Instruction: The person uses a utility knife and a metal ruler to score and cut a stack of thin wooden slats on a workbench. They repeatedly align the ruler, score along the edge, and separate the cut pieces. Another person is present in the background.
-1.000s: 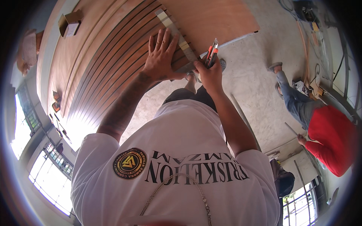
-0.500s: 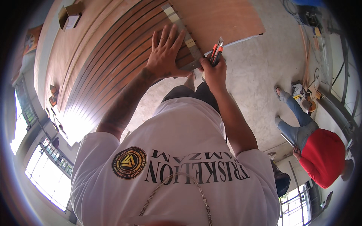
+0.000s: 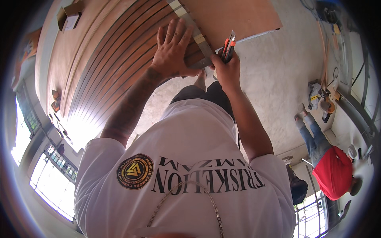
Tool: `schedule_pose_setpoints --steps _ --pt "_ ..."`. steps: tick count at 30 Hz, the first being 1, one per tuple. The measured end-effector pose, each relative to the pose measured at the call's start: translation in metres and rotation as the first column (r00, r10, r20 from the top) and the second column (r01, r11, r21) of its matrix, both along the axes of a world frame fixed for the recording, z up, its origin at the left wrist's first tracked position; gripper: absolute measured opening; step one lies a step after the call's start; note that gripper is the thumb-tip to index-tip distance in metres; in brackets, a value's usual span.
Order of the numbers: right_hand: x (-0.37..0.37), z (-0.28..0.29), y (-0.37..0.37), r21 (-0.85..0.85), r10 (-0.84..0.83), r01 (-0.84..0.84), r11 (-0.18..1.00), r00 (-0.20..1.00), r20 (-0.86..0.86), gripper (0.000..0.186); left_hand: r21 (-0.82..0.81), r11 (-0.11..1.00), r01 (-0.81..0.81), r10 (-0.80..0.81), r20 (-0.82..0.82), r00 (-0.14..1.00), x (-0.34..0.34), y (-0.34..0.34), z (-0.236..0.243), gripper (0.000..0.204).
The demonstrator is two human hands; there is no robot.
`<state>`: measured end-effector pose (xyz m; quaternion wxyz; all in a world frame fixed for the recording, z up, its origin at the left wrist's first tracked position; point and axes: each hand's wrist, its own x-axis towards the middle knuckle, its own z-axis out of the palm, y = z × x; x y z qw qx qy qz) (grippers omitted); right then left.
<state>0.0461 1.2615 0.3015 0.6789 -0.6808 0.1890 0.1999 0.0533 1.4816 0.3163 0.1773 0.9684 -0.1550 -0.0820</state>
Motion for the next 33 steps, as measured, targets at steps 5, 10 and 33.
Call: schedule_pose_setpoints --steps 5,10,33 --pt "0.001 0.003 -0.001 0.044 -0.009 0.011 0.999 0.999 -0.033 0.021 -0.010 1.000 0.002 -0.002 0.033 0.999 0.001 -0.001 -0.001 0.147" --pt "0.000 0.002 -0.005 0.112 -0.010 0.021 0.993 0.996 -0.090 0.020 -0.008 1.000 0.010 -0.010 0.021 1.000 0.003 0.002 -0.001 0.146" --pt "0.000 0.005 0.003 -0.035 -0.029 0.026 0.999 0.996 -0.082 0.019 -0.071 0.997 -0.027 0.021 -0.094 0.995 0.004 0.003 0.004 0.141"
